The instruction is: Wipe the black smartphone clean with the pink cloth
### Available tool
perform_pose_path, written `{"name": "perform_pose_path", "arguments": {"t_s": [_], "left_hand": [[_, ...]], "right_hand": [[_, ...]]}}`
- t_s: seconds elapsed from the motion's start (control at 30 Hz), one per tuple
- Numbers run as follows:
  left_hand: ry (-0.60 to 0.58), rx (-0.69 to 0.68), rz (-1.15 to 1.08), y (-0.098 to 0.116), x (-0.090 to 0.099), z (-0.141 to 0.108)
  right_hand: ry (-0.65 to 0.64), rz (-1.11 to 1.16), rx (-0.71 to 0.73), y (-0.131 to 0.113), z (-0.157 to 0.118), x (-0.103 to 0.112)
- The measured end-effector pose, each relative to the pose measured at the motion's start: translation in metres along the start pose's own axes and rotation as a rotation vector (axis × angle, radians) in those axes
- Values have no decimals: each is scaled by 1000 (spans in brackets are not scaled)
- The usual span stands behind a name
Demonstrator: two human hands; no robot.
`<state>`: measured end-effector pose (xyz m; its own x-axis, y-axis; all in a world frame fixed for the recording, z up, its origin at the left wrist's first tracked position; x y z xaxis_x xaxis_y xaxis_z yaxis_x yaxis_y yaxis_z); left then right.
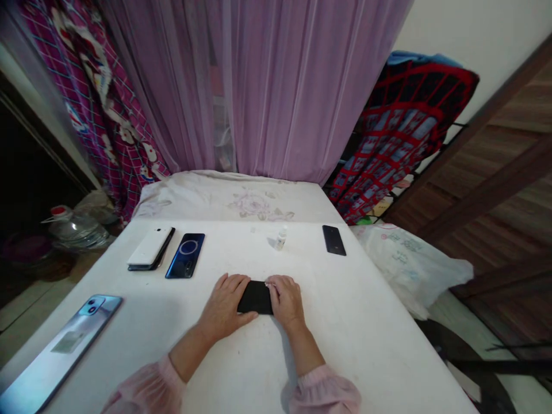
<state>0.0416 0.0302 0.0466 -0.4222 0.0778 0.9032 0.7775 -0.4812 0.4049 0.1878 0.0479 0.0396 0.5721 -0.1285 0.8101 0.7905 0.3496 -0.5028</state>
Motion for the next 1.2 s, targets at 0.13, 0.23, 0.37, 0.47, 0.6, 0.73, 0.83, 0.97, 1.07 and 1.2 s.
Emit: {"name": "perform_pose_path", "arguments": {"t_s": [0.13,0.23,0.37,0.47,0.6,0.73,0.83,0.97,1.07,1.2], "left_hand": [[0,10,-6,-1,0,-1],[15,4,-1,-2,-1,-3],[38,10,-3,-4,-2,-4],[45,10,0,-3,-3,-4],[57,32,25,-4,-1,-6],[70,37,53,-4,-1,-8],[65,29,61,-2,-1,-8],[54,18,62,1,0,-7],[40,26,62,1,0,-6],[29,5,71,-1,-2,-8]], "right_hand": [[31,-3,-51,5,7,-2],[35,22,-57,9,6,-2],[70,73,-50,12,4,2],[84,97,-15,8,3,4],[105,103,17,2,-9,10],[69,90,61,-5,-32,13],[24,81,88,-7,-44,13],[3,74,97,-5,-34,9],[34,63,50,3,-12,6],[63,43,4,11,8,4]]}}
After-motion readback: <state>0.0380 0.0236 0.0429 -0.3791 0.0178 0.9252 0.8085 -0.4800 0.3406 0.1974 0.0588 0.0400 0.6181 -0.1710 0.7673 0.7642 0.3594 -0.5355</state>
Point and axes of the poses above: each hand's wrist, its own z-axis towards the middle knuckle, its own x-axis out of the back of the hand, y = z × x, the point moved 9 cm from there along z, towards the middle knuckle, and after that the axes turned 7 degrees about -y, right-handed, at the moved point
